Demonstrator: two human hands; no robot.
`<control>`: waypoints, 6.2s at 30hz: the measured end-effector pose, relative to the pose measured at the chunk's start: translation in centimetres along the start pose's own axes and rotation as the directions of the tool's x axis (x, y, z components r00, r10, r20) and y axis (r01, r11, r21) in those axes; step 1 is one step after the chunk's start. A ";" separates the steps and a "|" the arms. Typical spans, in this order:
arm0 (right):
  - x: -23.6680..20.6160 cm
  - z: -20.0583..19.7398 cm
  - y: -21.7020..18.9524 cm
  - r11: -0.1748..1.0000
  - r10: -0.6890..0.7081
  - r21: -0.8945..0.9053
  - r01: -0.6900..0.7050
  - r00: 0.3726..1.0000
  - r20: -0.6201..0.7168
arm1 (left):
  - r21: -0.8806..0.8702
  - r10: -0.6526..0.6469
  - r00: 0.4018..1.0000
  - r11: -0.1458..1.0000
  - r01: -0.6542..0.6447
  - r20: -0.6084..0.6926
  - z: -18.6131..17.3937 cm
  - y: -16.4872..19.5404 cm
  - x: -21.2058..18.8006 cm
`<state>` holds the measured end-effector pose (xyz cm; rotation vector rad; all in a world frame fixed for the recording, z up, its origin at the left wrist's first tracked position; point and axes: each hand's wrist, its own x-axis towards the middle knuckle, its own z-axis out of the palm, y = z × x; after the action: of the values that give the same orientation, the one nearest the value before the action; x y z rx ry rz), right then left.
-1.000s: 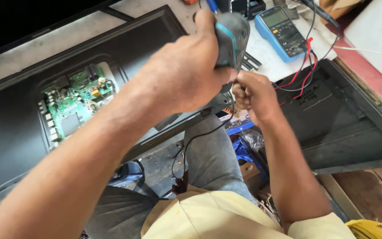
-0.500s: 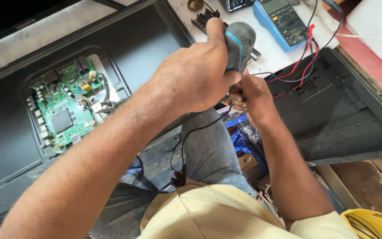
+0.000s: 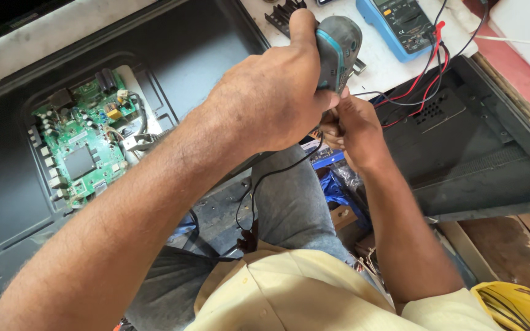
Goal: The person uses a cordless drill to remove screws from the back cover of a television resting across their lap, then pulls the cover off the main board. They disconnect a cable from the board, lift out the speaker assembly, and handle and reposition the speakers and internal wiring by hand.
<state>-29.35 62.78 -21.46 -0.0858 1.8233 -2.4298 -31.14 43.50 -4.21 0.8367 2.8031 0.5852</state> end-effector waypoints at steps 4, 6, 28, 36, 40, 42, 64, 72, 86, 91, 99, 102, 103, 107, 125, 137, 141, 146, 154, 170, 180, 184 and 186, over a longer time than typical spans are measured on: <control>0.1 0.1 -0.1 1.000 -0.007 0.018 0.006 1.000 0.022 | 0.007 0.018 1.000 1.000 -0.018 -0.023 0.0 -0.2 0.2; 0.1 0.1 -0.2 1.000 -0.010 0.015 0.010 1.000 0.018 | 0.000 0.017 1.000 1.000 -0.017 -0.023 0.0 -0.2 0.4; -0.4 -0.6 0.9 0.996 -0.070 0.061 0.070 0.998 0.000 | 0.037 0.019 0.999 0.999 -0.021 0.034 0.3 0.2 0.8; -0.7 -0.1 1.6 0.985 -0.096 -0.144 0.096 0.995 0.006 | 0.015 0.041 0.999 0.999 -0.041 0.007 0.2 -0.2 0.8; -0.5 -0.1 1.9 0.996 -0.064 -0.054 0.064 0.998 -0.011 | 0.020 0.035 0.999 0.999 -0.035 0.003 0.2 -0.3 1.0; -0.5 -0.2 2.0 0.999 -0.034 0.014 0.034 0.999 -0.025 | 0.032 0.068 0.997 0.997 -0.067 -0.031 0.3 -0.5 1.0; -1.2 -0.1 2.1 0.973 0.091 0.222 -0.066 0.991 -0.103 | -0.065 0.068 0.995 0.995 -0.073 -0.077 -0.9 -0.2 -0.2; -2.9 1.5 0.3 0.859 0.212 0.456 -0.231 0.973 0.094 | -0.221 0.088 0.982 0.967 -0.124 -0.166 -4.3 -0.2 -5.4; -9.7 27.3 7.7 0.679 0.546 0.047 -0.733 0.546 0.635 | 0.174 -0.665 0.560 0.556 0.813 -0.494 -11.7 -8.8 -40.1; -8.4 39.6 8.1 0.966 0.096 -0.235 0.112 0.684 0.723 | 0.178 -0.728 0.467 0.442 0.879 -0.502 -9.7 -13.9 -48.4; -6.6 57.5 9.1 0.837 0.024 -0.173 0.520 0.281 0.959 | 0.032 -0.742 0.452 0.505 0.863 -0.495 -7.1 -20.4 -54.8; -7.1 59.9 10.6 0.875 0.048 -0.160 0.457 0.246 0.968 | -0.038 -0.728 0.448 0.543 0.839 -0.518 -6.8 -22.1 -56.0; -7.1 60.3 11.1 0.902 0.041 -0.135 0.410 0.230 0.972 | -0.058 -0.730 0.442 0.547 0.835 -0.521 -6.7 -22.6 -56.2; -6.7 61.1 12.2 0.914 -0.006 -0.067 0.399 0.180 0.984 | -0.077 -0.735 0.446 0.556 0.828 -0.510 -6.4 -24.1 -56.9; -6.5 63.3 12.8 0.467 0.079 -0.318 0.825 0.319 0.944 | -0.162 -0.801 0.422 0.525 0.835 -0.425 -5.8 -28.0 -57.2; -6.6 63.4 12.6 0.495 0.140 -0.382 0.780 0.363 0.921 | -0.177 -0.834 0.399 0.489 0.854 -0.381 -6.4 -27.7 -57.0; -6.6 63.4 12.8 0.473 0.113 -0.363 0.803 0.353 0.929 | -0.147 -0.824 0.405 0.493 0.858 -0.396 -6.5 -27.7 -57.1; -6.5 63.4 12.7 0.492 0.137 -0.376 0.785 0.357 0.924 | -0.154 -0.864 0.375 0.444 0.883 -0.337 -6.5 -28.0 -57.0; -6.9 63.0 11.9 0.514 0.146 -0.382 0.768 0.361 0.921 | -0.128 -0.838 0.417 0.484 0.865 -0.351 -6.0 -28.2 -56.7; -6.6 62.7 11.9 0.501 0.065 -0.333 0.799 0.349 0.935 | -0.142 -0.894 0.352 0.400 0.905 -0.275 -7.6 -27.3 -56.2; -6.2 61.8 12.1 0.505 0.008 -0.264 0.822 0.301 0.954 | -0.151 -0.874 0.364 0.426 0.892 -0.321 -7.1 -27.8 -56.3; -6.9 60.7 12.3 0.726 -0.053 -0.236 0.646 0.395 0.917 | -0.145 -0.879 0.360 0.418 0.897 -0.314 -6.7 -28.0 -56.4; -8.4 59.3 12.7 0.890 -0.057 -0.172 0.423 0.478 0.876 | -0.179 -0.872 0.360 0.433 0.884 -0.333 -6.8 -27.7 -56.4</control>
<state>-14.13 3.70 -16.85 -1.4137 1.7238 -1.5288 0.34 -11.25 -7.21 -0.9656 2.9788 0.5022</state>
